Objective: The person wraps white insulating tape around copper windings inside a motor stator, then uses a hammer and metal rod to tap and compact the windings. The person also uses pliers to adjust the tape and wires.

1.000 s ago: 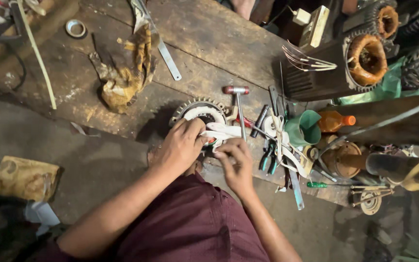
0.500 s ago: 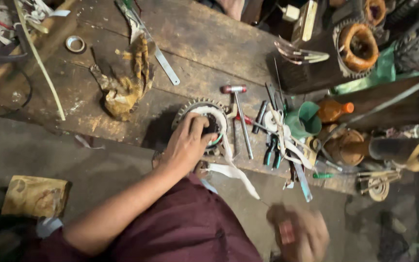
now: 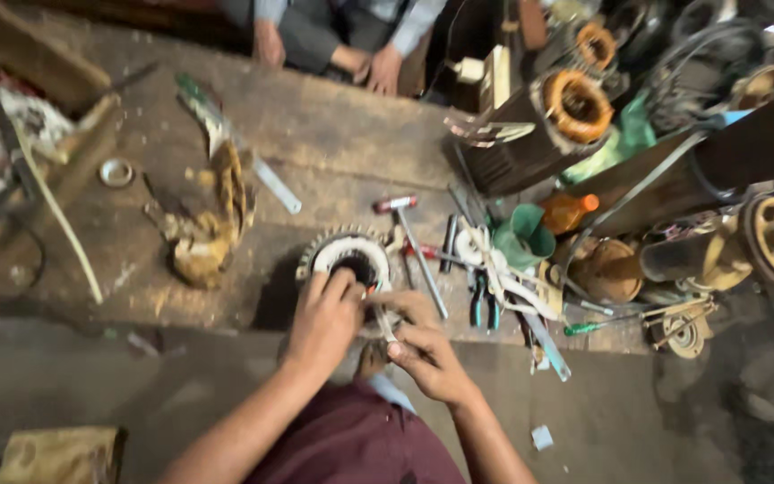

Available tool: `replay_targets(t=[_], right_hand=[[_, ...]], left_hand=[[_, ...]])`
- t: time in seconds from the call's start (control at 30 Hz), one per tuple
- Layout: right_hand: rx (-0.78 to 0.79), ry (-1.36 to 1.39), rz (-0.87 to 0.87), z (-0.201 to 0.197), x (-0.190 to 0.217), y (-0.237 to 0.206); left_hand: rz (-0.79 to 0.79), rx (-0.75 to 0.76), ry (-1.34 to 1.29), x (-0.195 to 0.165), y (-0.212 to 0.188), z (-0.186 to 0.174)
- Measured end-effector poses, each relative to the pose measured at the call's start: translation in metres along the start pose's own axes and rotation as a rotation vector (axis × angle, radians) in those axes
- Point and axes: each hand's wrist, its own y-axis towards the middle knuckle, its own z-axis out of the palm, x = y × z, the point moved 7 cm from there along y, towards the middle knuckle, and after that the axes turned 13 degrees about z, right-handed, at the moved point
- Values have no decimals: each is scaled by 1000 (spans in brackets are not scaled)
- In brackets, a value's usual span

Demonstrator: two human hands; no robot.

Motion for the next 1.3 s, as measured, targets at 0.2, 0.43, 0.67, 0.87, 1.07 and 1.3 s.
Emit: replay_targets(t=[0.2, 0.43, 0.67, 0.87, 1.07, 1.3], right_hand=[[372, -505, 132, 25, -21, -31], [406, -32, 160, -8, 23, -22], [704, 189, 116, -37, 28, -22], [-26, -346, 791, -107, -124, 22], [-113, -720, 730, -51, -163, 68], [-22, -282, 783, -104, -53, 5]], left_hand=[[78, -28, -12, -13, 0, 4], [-267, -154, -125, -27, -17, -6], [-1294, -638, -1935, -36, -69, 81], [-1349, -637, -1859, -29, -83, 90], [-1458, -562, -1947, -19, -90, 108], [-1451, -373, -2016, -11, -104, 137]])
